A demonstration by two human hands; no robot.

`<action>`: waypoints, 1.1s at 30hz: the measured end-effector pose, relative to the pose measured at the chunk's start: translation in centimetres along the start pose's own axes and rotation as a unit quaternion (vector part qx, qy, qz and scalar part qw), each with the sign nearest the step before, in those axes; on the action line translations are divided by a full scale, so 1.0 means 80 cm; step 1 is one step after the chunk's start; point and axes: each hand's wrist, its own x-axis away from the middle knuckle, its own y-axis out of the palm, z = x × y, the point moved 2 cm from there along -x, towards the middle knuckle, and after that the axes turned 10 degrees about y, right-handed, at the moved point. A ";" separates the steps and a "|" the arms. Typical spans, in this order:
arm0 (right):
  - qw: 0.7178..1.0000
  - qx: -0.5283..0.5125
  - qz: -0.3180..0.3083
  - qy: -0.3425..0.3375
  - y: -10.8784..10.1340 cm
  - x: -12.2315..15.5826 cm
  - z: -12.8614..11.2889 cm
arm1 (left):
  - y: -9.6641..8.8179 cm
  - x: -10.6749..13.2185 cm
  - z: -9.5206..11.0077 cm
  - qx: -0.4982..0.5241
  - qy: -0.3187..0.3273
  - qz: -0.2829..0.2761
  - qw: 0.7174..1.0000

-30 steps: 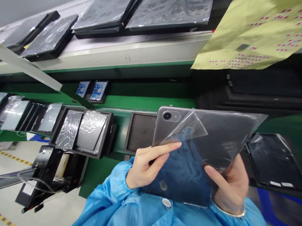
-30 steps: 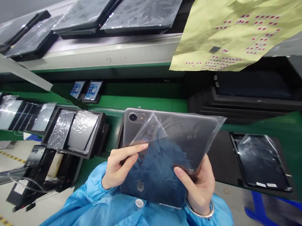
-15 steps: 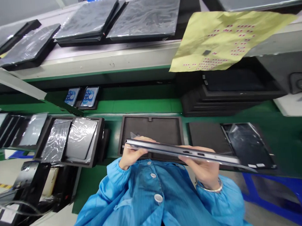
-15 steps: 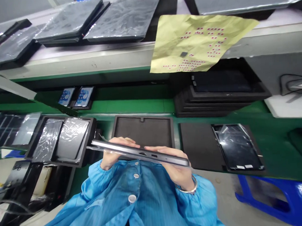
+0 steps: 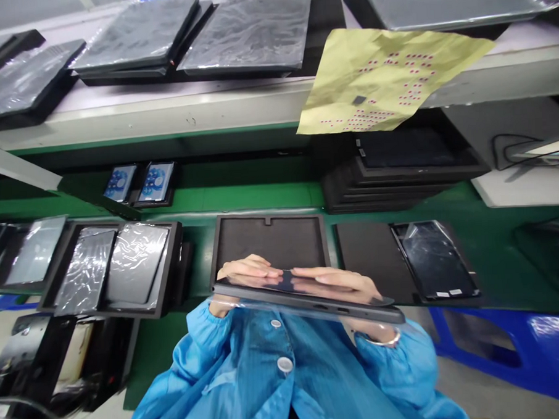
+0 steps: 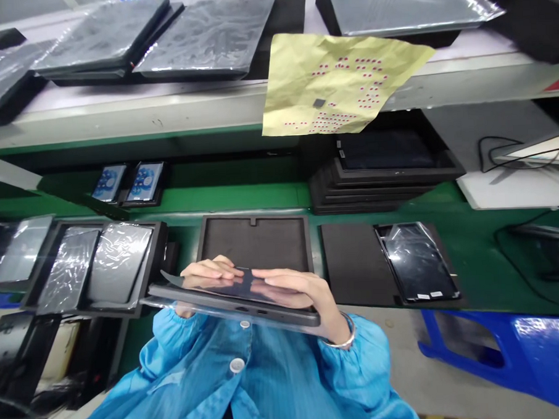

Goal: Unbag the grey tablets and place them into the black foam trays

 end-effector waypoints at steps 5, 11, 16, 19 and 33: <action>0.971 0.230 0.008 -0.068 -0.028 -0.006 -0.058 | -0.009 -0.032 0.050 -0.075 0.115 -0.172 0.975; 0.890 0.417 -0.080 -0.167 -0.005 -0.029 -0.087 | -0.004 -0.065 0.084 -0.221 0.197 -0.262 0.919; 0.891 0.417 -0.054 -0.169 -0.004 -0.024 -0.075 | -0.015 -0.063 0.088 -0.271 0.170 -0.221 0.921; 0.913 0.376 0.013 -0.157 -0.012 -0.014 -0.065 | -0.045 -0.044 0.077 -0.353 0.101 -0.043 0.929; 0.918 0.367 -0.003 -0.154 -0.023 0.004 -0.051 | -0.046 0.032 0.027 -0.021 -0.017 0.265 0.964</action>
